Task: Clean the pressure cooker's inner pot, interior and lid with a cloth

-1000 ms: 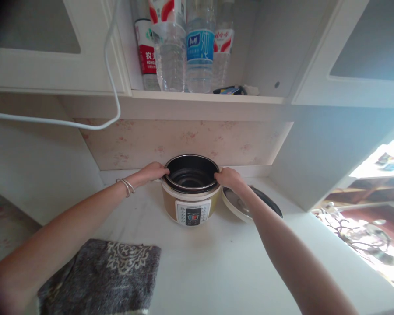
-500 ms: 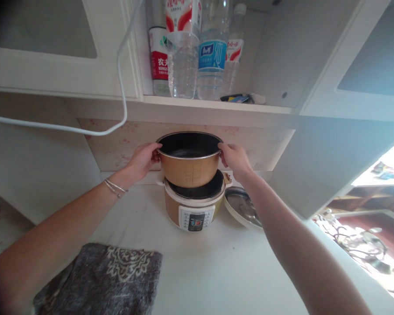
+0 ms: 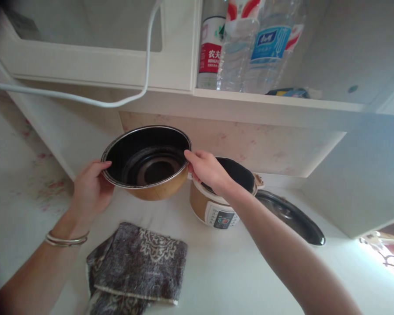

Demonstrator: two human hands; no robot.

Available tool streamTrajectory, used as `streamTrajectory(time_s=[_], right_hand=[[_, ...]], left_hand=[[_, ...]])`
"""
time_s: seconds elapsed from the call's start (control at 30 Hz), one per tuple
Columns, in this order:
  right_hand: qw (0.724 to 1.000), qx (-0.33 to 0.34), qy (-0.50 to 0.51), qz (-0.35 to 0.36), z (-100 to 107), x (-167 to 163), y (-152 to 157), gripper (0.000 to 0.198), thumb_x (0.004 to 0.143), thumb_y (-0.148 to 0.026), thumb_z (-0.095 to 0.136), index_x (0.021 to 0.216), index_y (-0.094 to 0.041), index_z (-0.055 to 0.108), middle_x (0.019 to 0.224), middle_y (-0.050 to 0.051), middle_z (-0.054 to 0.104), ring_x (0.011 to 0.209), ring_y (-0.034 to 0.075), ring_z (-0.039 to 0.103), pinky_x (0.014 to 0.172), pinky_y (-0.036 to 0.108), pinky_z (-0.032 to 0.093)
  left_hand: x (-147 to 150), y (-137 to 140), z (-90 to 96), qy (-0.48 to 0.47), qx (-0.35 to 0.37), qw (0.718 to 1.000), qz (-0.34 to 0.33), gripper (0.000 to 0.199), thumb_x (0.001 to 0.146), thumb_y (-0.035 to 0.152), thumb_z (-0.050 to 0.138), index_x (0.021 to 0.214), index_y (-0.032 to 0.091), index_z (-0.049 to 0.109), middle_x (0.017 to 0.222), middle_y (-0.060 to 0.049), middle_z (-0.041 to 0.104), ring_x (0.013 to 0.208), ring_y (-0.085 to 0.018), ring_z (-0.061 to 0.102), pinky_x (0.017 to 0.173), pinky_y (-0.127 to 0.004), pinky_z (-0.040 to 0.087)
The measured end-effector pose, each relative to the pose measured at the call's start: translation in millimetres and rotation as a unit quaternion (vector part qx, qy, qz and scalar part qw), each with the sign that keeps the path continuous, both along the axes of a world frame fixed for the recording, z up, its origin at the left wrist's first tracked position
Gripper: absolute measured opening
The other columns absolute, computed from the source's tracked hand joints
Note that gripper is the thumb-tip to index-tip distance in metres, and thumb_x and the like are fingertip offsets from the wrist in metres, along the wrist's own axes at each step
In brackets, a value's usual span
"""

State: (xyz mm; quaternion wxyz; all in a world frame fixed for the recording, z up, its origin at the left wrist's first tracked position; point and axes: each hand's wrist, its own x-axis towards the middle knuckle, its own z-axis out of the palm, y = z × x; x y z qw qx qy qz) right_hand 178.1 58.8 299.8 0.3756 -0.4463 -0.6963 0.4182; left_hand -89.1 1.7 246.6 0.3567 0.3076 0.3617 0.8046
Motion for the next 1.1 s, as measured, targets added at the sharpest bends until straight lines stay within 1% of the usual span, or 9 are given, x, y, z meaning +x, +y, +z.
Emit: streamTrajectory(time_s=[0.1,0.3,0.5,0.77,0.87,0.93,1.0,1.07,1.1], right_hand=[[0.998,-0.061,-0.007,0.028,-27,-22,-8,0.034,0.088,-0.044,0.053,0.067,-0.018,0.050,0.052,-0.004,0.049,0.042,0.008,0.044,0.040,0.019,0.034],[0.972,-0.207,0.095,0.060,-102,-42,-10,0.020,0.084,-0.033,0.058,0.075,-0.018,0.049,0.066,-0.004,0.053,0.045,0.006,0.045,0.042,0.019,0.034],[0.965,-0.239,0.107,0.013,-165,-44,-1,0.015,0.085,-0.030,0.056,0.079,-0.017,0.049,0.067,-0.004,0.052,0.047,0.006,0.046,0.044,0.019,0.035],[0.965,-0.244,0.090,-0.022,-189,-45,-2,0.016,0.085,-0.030,0.055,0.078,-0.016,0.052,0.071,0.000,0.055,0.051,0.007,0.048,0.048,0.020,0.039],[0.967,-0.238,0.082,-0.045,-187,-48,-9,0.017,0.086,-0.030,0.052,0.093,-0.016,0.055,0.084,0.004,0.059,0.058,0.010,0.054,0.054,0.024,0.044],[0.974,-0.198,0.059,-0.089,-186,-53,-27,0.033,0.085,-0.032,0.052,0.114,-0.017,0.049,0.098,0.007,0.060,0.068,0.014,0.058,0.063,0.030,0.048],[0.988,-0.084,-0.001,-0.127,-187,-64,-57,0.047,0.085,-0.037,0.053,0.128,-0.020,0.041,0.108,0.009,0.059,0.085,0.021,0.059,0.078,0.037,0.048],[0.990,0.068,-0.090,-0.085,-195,-80,-98,0.045,0.087,-0.044,0.051,0.127,-0.024,0.047,0.115,0.010,0.059,0.107,0.028,0.054,0.096,0.047,0.040],[0.986,0.098,-0.133,-0.021,-202,-88,-120,0.043,0.087,-0.047,0.050,0.125,-0.026,0.051,0.121,0.010,0.058,0.116,0.030,0.050,0.102,0.051,0.034]], left_hand=[[-21,-14,-32.2,-0.011,-0.032,0.999,0.015,0.016,0.063,0.016,0.072,0.068,0.017,0.057,0.066,0.004,0.060,0.061,-0.009,0.054,0.057,-0.021,0.042],[-40,-19,-99.6,-0.006,-0.110,0.994,0.019,0.018,0.061,0.021,0.073,0.067,0.019,0.056,0.063,0.006,0.057,0.061,-0.010,0.052,0.060,-0.023,0.041],[-41,-7,-142.3,0.025,-0.137,0.990,0.000,0.018,0.061,0.024,0.072,0.066,0.018,0.056,0.062,0.005,0.054,0.062,-0.010,0.048,0.062,-0.023,0.038],[-43,8,-166.7,0.029,-0.161,0.987,-0.007,0.016,0.060,0.021,0.071,0.065,0.017,0.056,0.062,0.005,0.053,0.062,-0.010,0.046,0.061,-0.023,0.036],[-44,9,-171.1,0.035,-0.168,0.985,-0.006,0.016,0.060,0.023,0.071,0.064,0.018,0.056,0.061,0.005,0.053,0.062,-0.010,0.046,0.060,-0.024,0.037],[-46,9,-173.6,0.042,-0.173,0.984,-0.004,0.017,0.059,0.025,0.072,0.065,0.018,0.057,0.062,0.004,0.053,0.062,-0.011,0.047,0.060,-0.024,0.037],[-47,8,-176.2,0.052,-0.180,0.982,-0.001,0.018,0.059,0.027,0.073,0.065,0.018,0.058,0.062,0.004,0.054,0.062,-0.012,0.048,0.060,-0.025,0.038],[-48,8,-178.7,0.062,-0.188,0.980,0.005,0.020,0.059,0.029,0.073,0.066,0.018,0.058,0.062,0.004,0.055,0.061,-0.012,0.048,0.059,-0.025,0.038],[-49,8,-179.7,0.067,-0.192,0.979,0.007,0.020,0.059,0.030,0.073,0.067,0.018,0.058,0.062,0.004,0.055,0.061,-0.012,0.048,0.058,-0.025,0.037]])
